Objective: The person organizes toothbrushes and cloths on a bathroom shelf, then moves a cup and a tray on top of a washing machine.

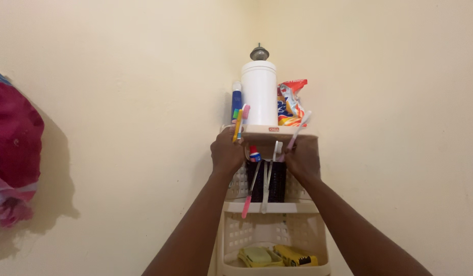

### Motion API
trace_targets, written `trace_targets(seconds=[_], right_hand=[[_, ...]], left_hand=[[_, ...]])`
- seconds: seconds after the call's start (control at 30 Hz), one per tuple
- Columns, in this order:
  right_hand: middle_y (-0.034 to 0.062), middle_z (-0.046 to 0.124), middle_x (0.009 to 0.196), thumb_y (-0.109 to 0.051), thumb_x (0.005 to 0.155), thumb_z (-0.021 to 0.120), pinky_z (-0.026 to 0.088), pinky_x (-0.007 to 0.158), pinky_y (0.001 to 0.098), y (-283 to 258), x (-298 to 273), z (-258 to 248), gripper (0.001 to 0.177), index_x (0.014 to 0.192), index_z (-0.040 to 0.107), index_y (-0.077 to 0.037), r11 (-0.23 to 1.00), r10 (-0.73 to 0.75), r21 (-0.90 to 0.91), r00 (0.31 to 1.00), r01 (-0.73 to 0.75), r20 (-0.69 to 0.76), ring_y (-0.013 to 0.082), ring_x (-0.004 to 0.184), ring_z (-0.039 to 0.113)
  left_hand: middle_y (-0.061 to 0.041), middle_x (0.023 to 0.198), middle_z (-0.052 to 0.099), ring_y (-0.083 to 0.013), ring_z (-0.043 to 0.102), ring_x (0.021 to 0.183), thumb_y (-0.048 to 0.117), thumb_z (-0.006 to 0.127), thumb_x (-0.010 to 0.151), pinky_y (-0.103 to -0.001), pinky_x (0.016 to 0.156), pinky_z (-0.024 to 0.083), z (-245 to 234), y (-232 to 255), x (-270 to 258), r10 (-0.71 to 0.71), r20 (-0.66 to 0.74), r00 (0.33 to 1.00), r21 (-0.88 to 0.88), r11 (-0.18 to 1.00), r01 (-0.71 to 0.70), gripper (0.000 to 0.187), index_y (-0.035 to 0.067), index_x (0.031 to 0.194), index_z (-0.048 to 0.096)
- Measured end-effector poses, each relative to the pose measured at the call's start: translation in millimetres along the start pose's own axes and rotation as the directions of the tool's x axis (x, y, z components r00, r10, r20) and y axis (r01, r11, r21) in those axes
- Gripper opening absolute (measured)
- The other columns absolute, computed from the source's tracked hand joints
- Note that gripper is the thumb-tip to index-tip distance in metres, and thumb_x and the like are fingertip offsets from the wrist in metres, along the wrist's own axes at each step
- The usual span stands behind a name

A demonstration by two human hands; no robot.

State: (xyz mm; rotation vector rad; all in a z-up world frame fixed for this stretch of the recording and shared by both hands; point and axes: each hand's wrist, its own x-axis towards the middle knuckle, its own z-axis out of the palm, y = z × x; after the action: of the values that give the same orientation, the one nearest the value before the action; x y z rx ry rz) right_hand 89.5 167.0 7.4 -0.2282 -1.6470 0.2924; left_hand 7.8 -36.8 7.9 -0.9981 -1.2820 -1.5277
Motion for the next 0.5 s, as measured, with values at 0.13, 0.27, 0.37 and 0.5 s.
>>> trace_targets(seconds=[0.13,0.27,0.37,0.5], right_hand=[[0.0214,0.075,0.102,-0.036,0.094,0.062,0.055,0.089,0.0477,25.8,22.2,28.5,0.036,0.104,0.073,-0.003,0.993,0.017,-0.116,0.975,0.009,0.223,0.0362,0.098,0.073],[0.0209,0.074,0.102,-0.026,0.089,0.061,0.052,0.086,0.0477,19.9,32.7,37.6,0.034,0.108,0.074,-0.001,1.0,0.012,-0.02,0.937,-0.005,0.35,0.0357,0.098,0.07],[0.0179,0.075,0.096,-0.024,0.085,0.067,0.054,0.082,0.0436,-1.0,19.3,21.8,0.033,0.106,0.074,0.0,0.982,0.094,0.13,0.952,-0.137,0.29,0.0308,0.091,0.072],[0.0131,0.077,0.094,-0.022,0.077,0.073,0.059,0.077,0.0394,-6.1,12.9,13.3,0.031,0.101,0.075,-0.003,0.922,0.072,0.369,0.988,-0.118,0.136,0.0251,0.088,0.074]], left_hand=[[-0.015,0.114,0.073,-0.0365,0.069,0.108,0.012,0.066,0.09,-0.045,0.094,0.053,-1.7,8.5,0.5,-0.112,0.048,0.993,-0.004,0.994,0.112,0.03,0.012,0.119,0.07],[-0.017,0.107,0.073,-0.037,0.072,0.101,0.013,0.066,0.09,-0.046,0.089,0.054,-2.8,14.3,-0.8,-0.135,0.058,0.989,-0.044,0.989,0.138,0.027,0.01,0.117,0.069],[-0.016,0.103,0.074,-0.0355,0.073,0.098,0.012,0.065,0.09,-0.045,0.087,0.055,-3.2,9.8,1.1,-0.145,0.061,0.988,-0.068,0.986,0.149,0.027,0.01,0.116,0.071],[-0.016,0.103,0.075,-0.034,0.071,0.096,0.012,0.068,0.088,-0.044,0.084,0.054,-1.7,8.7,2.4,-0.055,0.019,0.998,-0.005,0.998,0.055,0.028,0.01,0.115,0.072]])
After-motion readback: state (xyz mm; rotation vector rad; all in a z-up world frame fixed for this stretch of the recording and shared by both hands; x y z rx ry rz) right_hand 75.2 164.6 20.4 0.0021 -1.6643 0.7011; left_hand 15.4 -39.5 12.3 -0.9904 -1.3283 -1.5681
